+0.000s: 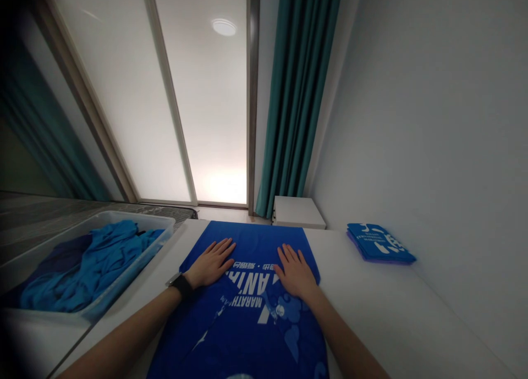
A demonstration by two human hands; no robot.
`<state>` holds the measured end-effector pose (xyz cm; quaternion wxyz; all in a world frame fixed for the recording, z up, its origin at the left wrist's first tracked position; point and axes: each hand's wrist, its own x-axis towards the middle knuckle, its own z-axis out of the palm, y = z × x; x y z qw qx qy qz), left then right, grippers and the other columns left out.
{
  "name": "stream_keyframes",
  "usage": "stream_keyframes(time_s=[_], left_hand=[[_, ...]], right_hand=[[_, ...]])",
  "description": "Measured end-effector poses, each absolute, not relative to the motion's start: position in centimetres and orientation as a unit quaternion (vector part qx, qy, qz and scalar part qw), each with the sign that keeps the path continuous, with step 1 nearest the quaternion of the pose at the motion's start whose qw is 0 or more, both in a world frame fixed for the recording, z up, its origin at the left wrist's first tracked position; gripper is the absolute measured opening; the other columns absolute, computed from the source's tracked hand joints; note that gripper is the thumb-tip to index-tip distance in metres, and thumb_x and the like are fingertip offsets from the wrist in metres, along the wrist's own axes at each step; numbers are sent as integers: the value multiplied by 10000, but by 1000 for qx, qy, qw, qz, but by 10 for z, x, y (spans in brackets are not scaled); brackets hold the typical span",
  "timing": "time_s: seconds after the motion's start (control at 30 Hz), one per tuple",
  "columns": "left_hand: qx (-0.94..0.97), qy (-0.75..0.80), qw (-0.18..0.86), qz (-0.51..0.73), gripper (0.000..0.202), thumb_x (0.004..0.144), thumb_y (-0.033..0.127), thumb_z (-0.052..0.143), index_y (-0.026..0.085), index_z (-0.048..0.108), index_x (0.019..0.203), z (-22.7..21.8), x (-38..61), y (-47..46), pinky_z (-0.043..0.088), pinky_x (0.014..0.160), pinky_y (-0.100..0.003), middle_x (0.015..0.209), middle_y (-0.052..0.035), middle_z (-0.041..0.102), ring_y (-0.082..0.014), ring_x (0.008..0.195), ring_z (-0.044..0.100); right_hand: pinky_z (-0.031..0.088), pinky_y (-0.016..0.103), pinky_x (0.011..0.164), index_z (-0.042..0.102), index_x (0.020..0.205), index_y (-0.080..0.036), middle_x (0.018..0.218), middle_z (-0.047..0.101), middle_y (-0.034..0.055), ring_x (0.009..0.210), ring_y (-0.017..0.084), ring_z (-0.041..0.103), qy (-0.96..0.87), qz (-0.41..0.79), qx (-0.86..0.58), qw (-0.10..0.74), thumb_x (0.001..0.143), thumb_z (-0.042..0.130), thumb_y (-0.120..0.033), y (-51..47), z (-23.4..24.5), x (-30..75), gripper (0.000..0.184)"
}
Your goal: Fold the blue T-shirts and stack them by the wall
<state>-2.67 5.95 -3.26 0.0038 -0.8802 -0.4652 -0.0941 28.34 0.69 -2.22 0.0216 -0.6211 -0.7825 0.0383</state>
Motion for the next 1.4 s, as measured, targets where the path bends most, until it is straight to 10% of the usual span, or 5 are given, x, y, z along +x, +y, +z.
stream_keyframes(time_s=[1.4], left_hand=[[-861, -500, -32, -87, 508, 986, 479, 349, 242, 467, 1419, -2, -29, 57, 326, 1103, -466, 1483, -85, 466, -263, 1382, 391]], right_hand=[[146, 452, 1191, 369, 1489, -143, 1562, 312, 105, 1457, 243, 232, -771, 80, -630, 47, 982, 232, -494, 24, -14, 290, 632]])
